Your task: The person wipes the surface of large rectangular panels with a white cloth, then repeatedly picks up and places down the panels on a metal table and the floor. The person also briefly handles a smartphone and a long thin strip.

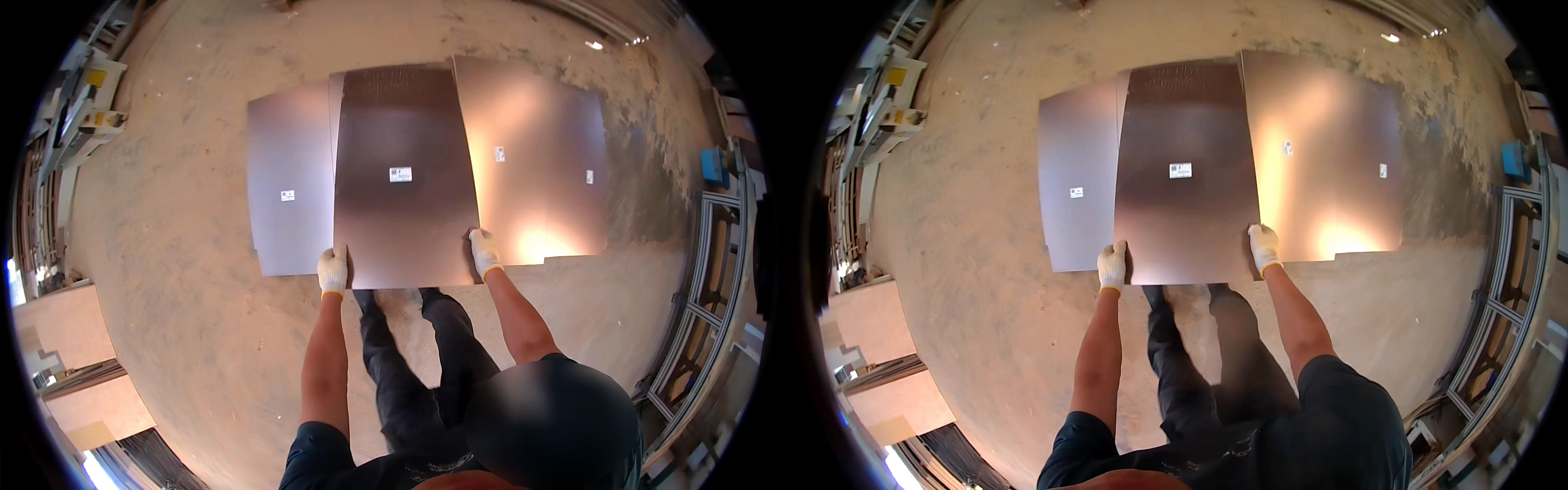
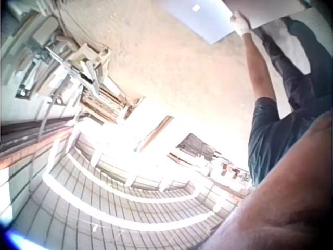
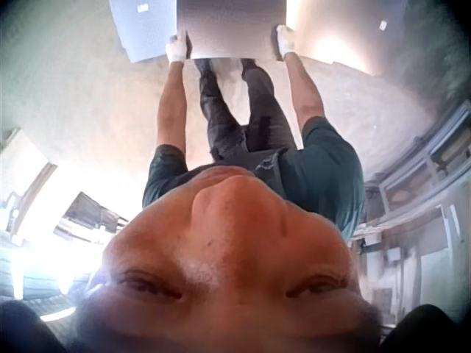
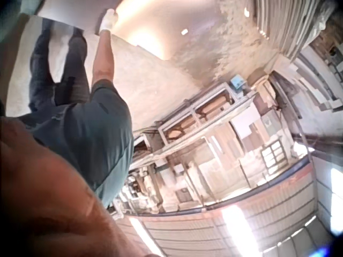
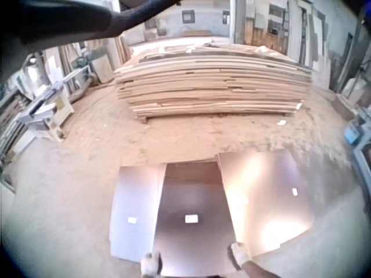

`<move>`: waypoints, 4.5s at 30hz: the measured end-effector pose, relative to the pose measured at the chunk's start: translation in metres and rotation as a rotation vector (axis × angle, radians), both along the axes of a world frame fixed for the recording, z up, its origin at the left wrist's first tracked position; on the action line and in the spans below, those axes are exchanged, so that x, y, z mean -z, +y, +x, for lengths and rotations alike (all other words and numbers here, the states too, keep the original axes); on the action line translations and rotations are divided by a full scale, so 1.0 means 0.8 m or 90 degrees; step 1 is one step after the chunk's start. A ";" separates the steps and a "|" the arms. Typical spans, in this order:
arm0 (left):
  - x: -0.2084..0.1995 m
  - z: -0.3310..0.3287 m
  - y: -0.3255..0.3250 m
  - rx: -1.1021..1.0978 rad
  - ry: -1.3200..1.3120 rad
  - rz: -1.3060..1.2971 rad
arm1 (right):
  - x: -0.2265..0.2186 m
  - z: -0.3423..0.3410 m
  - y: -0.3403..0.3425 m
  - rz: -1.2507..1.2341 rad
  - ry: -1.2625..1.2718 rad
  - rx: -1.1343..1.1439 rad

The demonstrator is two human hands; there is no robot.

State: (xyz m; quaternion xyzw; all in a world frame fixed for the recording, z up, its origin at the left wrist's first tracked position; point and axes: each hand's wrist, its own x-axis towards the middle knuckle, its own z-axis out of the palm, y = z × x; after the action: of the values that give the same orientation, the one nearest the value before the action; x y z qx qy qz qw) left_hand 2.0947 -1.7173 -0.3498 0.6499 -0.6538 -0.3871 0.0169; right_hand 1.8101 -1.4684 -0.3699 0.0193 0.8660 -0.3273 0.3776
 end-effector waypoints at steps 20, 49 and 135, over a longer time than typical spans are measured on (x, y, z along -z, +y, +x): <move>0.267 -0.129 -0.070 0.196 -0.179 0.132 | 0.092 0.250 0.119 0.135 -0.220 -0.249; -0.160 0.171 0.453 0.199 -0.141 1.446 | -0.160 0.673 0.249 -1.222 -0.069 1.138; -0.706 0.838 2.334 2.042 1.502 0.498 | -0.824 1.508 1.868 1.093 0.079 1.383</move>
State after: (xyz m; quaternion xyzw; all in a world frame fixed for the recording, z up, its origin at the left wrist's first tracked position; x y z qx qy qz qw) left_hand 2.7655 0.1498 0.2153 0.9500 0.0953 0.2925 0.0534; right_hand 3.0162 0.0262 0.2895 0.8861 0.3605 0.1754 -0.2326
